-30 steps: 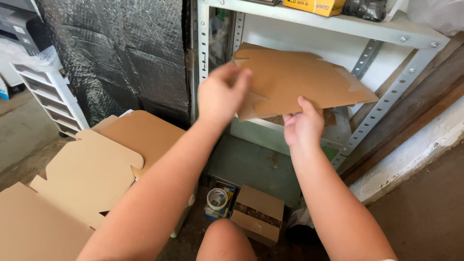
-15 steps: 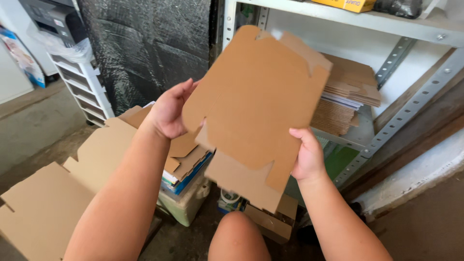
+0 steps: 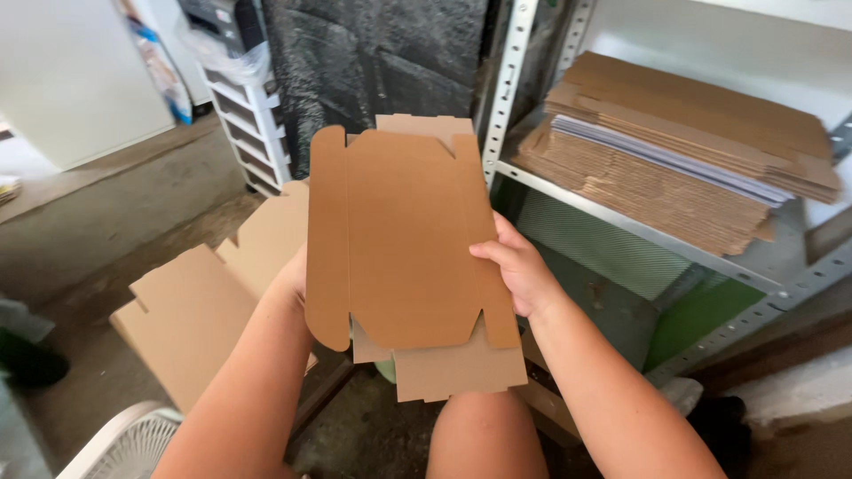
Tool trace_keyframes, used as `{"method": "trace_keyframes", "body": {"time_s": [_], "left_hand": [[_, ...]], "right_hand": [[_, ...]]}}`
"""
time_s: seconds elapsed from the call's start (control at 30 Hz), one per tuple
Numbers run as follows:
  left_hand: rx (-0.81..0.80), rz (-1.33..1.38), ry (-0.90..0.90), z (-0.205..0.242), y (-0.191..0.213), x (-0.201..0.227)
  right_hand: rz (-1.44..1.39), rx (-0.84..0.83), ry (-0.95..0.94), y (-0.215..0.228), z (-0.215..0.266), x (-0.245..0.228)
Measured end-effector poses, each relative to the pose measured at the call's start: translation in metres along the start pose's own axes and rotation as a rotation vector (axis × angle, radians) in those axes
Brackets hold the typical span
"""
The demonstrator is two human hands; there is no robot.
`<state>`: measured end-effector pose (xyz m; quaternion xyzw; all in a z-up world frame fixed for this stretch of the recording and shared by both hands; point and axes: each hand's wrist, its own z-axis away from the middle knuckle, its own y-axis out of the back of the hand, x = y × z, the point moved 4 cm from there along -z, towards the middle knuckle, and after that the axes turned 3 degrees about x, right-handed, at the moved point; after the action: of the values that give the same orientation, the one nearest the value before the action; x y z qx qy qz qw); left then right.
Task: The person takes flat cardboard pieces from a metal shelf, unfolds them, and places them on a stack on a small stool. The person repeats this process multiple times, handling the cardboard pieces by hand.
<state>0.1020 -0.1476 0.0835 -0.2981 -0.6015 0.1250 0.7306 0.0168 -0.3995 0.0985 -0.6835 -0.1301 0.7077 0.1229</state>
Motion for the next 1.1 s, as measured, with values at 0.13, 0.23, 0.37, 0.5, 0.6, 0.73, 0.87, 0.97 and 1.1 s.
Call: {"method": "trace_keyframes", "body": {"time_s": [0.13,0.23,0.37,0.5,0.6,0.73,0.87,0.97,1.1], "left_hand": [[0.111,-0.019,-0.064,0.023,0.034,-0.002],[0.191,-0.030,-0.112,0.041,0.064,-0.010],[0.298,-0.042,-0.173,0.060,0.076,-0.006],[0.412,-0.053,-0.246,0.080,0.097,0.000],[0.506,-0.067,-0.309,0.100,0.116,0.009],[0.638,-0.085,-0.388,0.132,0.142,0.018],[0.765,-0.104,-0.444,0.165,0.167,0.019],[0.824,-0.115,-0.458,0.182,0.177,0.022],[0.903,-0.122,-0.499,0.211,0.190,0.034]], "right_hand": [[0.657,0.014,0.235,-0.015,-0.020,0.008],[0.951,-0.144,0.551,-0.056,-0.013,0.001],[1.035,-0.354,0.732,-0.129,0.030,-0.003],[1.317,-0.554,0.872,-0.181,0.057,0.021],[1.345,-0.605,1.015,-0.203,0.066,0.045],[1.363,-0.567,1.151,-0.219,0.068,0.080],[1.161,-0.448,1.252,-0.233,0.066,0.088],[1.066,-0.309,1.300,-0.235,0.045,0.083],[0.947,-0.015,1.158,-0.212,-0.020,0.078]]}}
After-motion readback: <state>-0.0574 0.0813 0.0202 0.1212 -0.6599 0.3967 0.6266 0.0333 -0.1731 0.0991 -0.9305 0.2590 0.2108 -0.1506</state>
